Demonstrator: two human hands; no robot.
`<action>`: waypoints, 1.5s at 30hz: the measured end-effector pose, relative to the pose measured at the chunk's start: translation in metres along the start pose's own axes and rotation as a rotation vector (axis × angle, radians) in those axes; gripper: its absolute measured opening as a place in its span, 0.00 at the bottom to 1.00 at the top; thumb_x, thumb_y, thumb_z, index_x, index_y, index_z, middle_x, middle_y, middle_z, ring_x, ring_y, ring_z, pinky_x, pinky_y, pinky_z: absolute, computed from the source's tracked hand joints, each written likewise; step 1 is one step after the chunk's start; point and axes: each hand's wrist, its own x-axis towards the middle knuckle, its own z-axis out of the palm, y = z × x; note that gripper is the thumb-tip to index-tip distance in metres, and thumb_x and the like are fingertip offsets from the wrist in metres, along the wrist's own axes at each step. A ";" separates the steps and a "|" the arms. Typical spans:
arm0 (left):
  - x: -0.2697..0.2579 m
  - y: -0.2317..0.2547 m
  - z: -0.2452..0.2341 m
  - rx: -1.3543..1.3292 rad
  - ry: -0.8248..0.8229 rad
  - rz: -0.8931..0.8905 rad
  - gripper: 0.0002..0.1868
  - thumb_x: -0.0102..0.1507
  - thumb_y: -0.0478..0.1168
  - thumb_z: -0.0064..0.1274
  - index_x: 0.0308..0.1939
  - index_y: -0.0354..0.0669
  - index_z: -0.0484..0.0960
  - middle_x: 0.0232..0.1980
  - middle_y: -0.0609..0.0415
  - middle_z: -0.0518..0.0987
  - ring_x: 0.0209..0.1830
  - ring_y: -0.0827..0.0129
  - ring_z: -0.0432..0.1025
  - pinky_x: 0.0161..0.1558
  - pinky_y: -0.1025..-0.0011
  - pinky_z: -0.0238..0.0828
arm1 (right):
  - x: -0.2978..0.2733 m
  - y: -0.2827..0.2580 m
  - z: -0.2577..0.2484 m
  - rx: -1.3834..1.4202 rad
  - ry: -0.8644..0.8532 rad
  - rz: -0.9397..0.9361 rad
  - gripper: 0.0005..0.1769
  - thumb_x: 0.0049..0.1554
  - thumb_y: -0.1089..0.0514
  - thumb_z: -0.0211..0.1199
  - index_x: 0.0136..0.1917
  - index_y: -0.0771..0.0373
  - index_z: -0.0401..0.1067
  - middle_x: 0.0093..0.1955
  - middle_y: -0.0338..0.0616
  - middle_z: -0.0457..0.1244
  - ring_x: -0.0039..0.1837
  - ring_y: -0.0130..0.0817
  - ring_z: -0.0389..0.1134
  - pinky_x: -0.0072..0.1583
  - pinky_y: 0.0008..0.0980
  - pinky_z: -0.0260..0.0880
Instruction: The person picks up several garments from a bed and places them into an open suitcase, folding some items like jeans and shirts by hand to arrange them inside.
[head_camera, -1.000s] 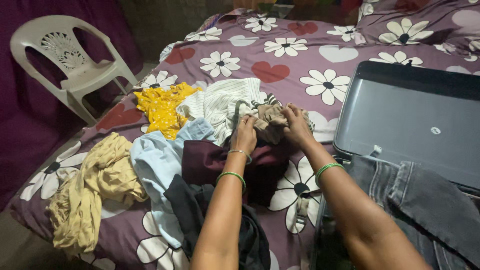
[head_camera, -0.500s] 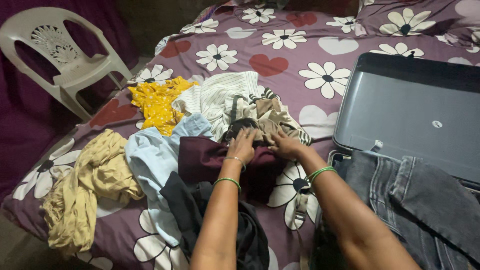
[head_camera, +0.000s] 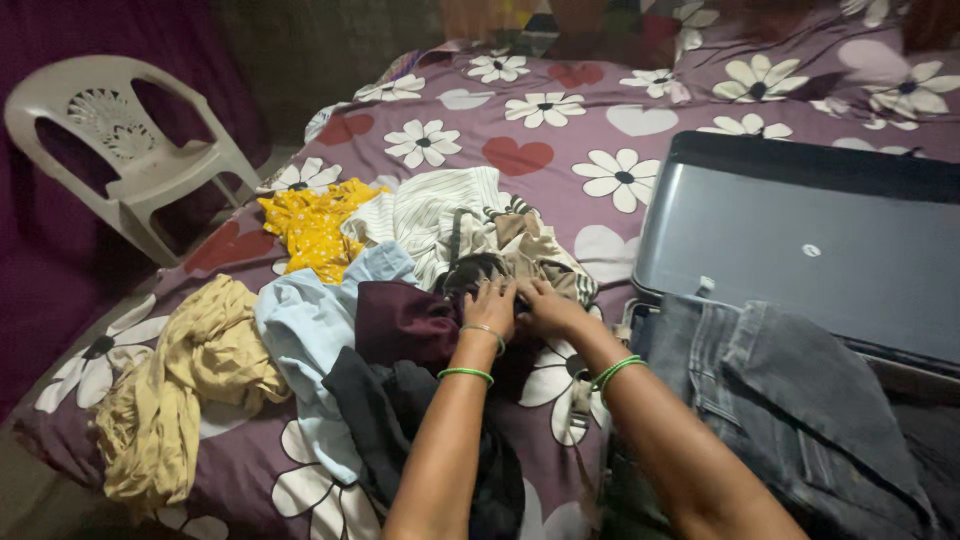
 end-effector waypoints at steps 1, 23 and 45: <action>-0.007 0.005 -0.006 -0.004 -0.011 -0.007 0.35 0.62 0.43 0.52 0.74 0.54 0.61 0.79 0.50 0.58 0.80 0.53 0.50 0.71 0.40 0.51 | -0.008 -0.012 -0.004 0.006 0.005 0.032 0.46 0.56 0.45 0.63 0.81 0.52 0.46 0.81 0.57 0.45 0.75 0.61 0.54 0.70 0.50 0.61; -0.161 0.173 -0.078 -0.020 0.311 0.320 0.37 0.60 0.37 0.50 0.74 0.39 0.60 0.77 0.46 0.61 0.79 0.52 0.52 0.69 0.45 0.55 | -0.270 -0.085 -0.102 -0.042 0.371 0.192 0.36 0.57 0.55 0.58 0.77 0.59 0.54 0.84 0.54 0.40 0.84 0.54 0.39 0.75 0.65 0.45; -0.224 0.309 -0.014 -0.170 0.387 0.569 0.37 0.59 0.38 0.51 0.73 0.39 0.62 0.76 0.45 0.64 0.77 0.50 0.55 0.70 0.46 0.52 | -0.435 -0.021 -0.087 -0.096 0.587 0.346 0.38 0.57 0.57 0.60 0.79 0.58 0.54 0.84 0.56 0.42 0.84 0.55 0.40 0.75 0.69 0.41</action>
